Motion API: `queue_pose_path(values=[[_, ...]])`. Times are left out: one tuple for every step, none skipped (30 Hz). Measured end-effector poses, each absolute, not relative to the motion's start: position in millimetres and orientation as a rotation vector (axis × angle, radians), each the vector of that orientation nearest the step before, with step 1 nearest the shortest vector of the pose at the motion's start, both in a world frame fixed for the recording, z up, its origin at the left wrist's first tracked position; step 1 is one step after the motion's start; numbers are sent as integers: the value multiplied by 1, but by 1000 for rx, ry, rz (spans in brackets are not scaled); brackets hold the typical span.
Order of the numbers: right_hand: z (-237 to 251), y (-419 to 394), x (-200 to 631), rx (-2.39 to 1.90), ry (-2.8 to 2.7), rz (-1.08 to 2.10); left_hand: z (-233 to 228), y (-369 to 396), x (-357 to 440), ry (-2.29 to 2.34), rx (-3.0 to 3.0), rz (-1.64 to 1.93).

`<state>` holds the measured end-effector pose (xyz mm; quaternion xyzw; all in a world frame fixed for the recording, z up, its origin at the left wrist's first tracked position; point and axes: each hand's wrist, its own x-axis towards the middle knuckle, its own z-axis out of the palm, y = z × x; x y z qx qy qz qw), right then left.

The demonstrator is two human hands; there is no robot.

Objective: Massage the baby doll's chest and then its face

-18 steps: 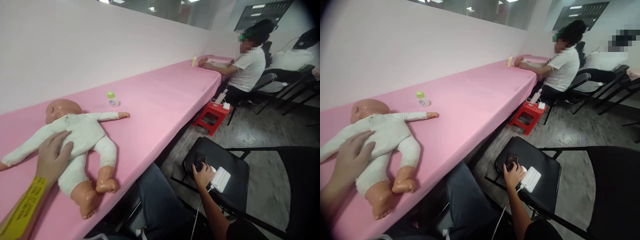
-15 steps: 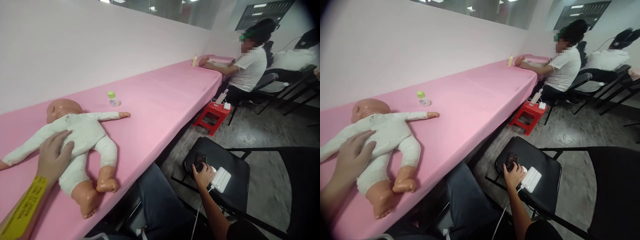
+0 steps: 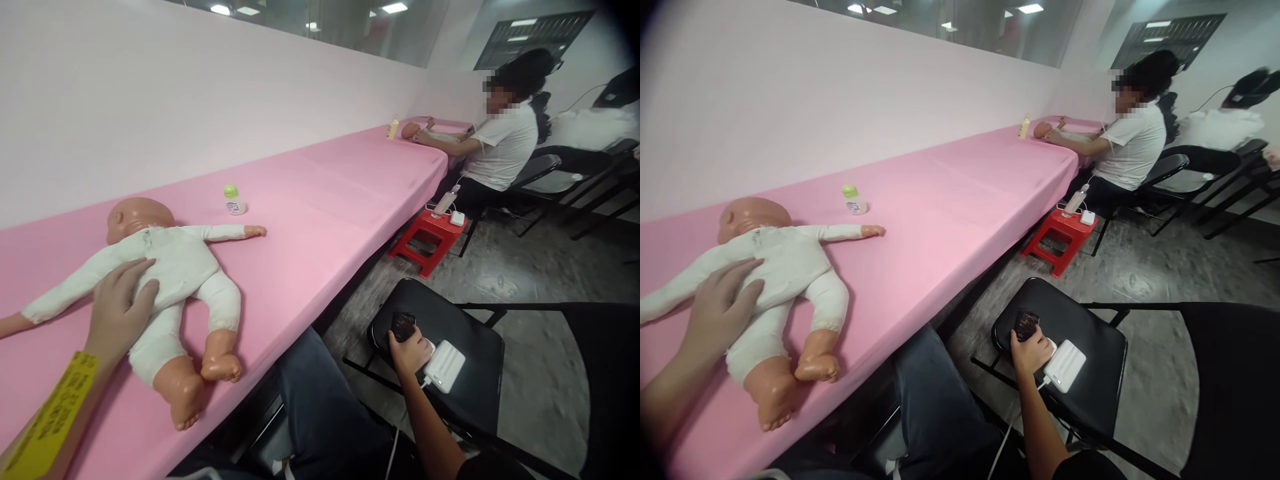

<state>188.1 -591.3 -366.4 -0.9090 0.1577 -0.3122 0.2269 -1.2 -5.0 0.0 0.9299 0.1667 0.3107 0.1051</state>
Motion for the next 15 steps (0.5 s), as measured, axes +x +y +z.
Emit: queue_pose_path(values=[[-363,-589,187,-2496,428,-859,-1,-5,-1,501,2739,915],[-360,-586,186,-2488,421,-862,-1,-5,-2,514,2738,914],[-355,-583,186,-2483,411,-865,-2,-5,-2,525,2736,916],[-349,-579,187,-2463,401,-879,-4,-5,-2,529,2731,920],[-341,-576,191,-2434,393,-901,-5,-5,-2,528,2723,929],[-332,-574,196,-2404,378,-923,-6,-4,-2,519,2714,943],[-320,-572,203,-2301,376,-973,-7,-5,-2,507,2703,963],[-306,-571,212,-2257,369,-1002,-9,-5,-2,495,2694,986],[-289,-570,222,-2229,353,-1025,-10,-5,-2,481,2689,1005],[-269,-567,233,-2201,330,-1048,-11,-6,-2,477,2684,1023],[-247,-563,244,-2158,297,-1094,-12,-8,-3,469,2675,1042],[-223,-556,254,-2067,223,-1189,-12,-10,-4,456,2671,1044],[-197,-546,262,-1974,143,-1274,-12,-13,-5,464,2662,1052],[-170,-532,269,-1886,59,-1312,-11,-18,-6,477,2648,1073],[-143,-513,273,-1794,-29,-1312,-8,-24,-7,494,2646,1094]])
